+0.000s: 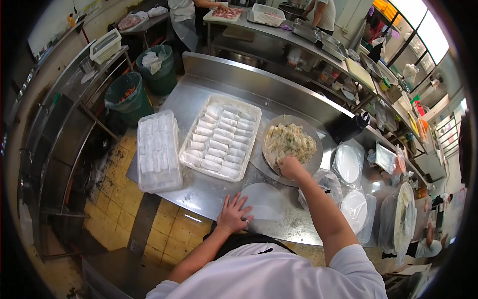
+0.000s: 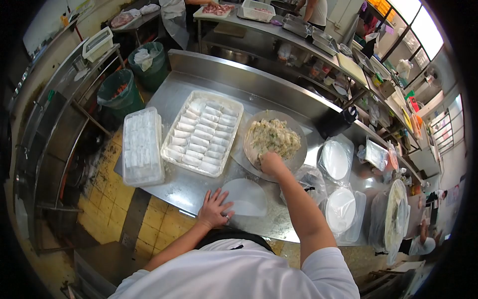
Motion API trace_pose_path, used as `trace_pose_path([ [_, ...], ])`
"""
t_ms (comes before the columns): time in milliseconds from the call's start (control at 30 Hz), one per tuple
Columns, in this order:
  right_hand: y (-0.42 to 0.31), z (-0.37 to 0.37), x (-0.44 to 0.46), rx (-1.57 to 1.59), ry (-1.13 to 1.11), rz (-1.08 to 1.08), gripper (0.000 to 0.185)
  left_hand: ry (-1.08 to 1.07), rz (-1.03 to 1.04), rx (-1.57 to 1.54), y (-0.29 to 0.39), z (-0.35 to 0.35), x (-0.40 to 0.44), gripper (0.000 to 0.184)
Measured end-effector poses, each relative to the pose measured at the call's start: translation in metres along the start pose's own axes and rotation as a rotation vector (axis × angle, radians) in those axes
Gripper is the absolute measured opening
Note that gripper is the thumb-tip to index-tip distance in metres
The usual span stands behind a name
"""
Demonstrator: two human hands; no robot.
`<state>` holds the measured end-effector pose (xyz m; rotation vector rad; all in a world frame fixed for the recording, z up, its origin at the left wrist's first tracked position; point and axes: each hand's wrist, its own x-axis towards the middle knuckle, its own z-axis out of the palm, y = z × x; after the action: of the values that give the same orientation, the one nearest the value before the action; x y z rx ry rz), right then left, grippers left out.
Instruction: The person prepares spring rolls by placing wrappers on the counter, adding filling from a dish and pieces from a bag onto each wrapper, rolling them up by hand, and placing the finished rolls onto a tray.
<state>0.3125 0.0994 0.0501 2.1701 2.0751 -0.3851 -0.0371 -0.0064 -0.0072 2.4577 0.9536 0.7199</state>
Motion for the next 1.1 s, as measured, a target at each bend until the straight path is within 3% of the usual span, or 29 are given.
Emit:
trace_pose_path([
  [133,-0.010,-0.022,-0.008,0.240,-0.007,0.034,0.024,0.000,0.001,0.000,0.000,0.000,-0.001,0.034],
  [333,-0.007,-0.006,0.007,-0.034,-0.135,0.061,0.025,0.002,-0.001,0.002,-0.001,0.002,-0.001,0.035],
  [533,-0.020,-0.030,-0.019,0.133,-0.082,0.125,0.025,-0.002,-0.001,0.000,0.000,0.001,-0.001,0.036],
  [633,-0.031,-0.076,-0.042,0.321,-0.172,0.039,0.034,0.012,0.001,-0.008,0.000,0.000,-0.003,0.038],
  [800,-0.029,-0.102,-0.071,0.789,-0.279,0.139,0.040,0.017,-0.049,-0.070,-0.001,0.004,-0.003,0.036],
  [933,-0.052,-0.069,-0.104,0.891,-0.345,0.020,0.034,0.000,-0.065,-0.112,-0.004,0.003,-0.005,0.030],
  [1100,-0.094,-0.001,-0.141,0.785,-0.222,-0.139,0.028,-0.076,-0.065,-0.154,-0.008,-0.004,-0.002,0.028],
])
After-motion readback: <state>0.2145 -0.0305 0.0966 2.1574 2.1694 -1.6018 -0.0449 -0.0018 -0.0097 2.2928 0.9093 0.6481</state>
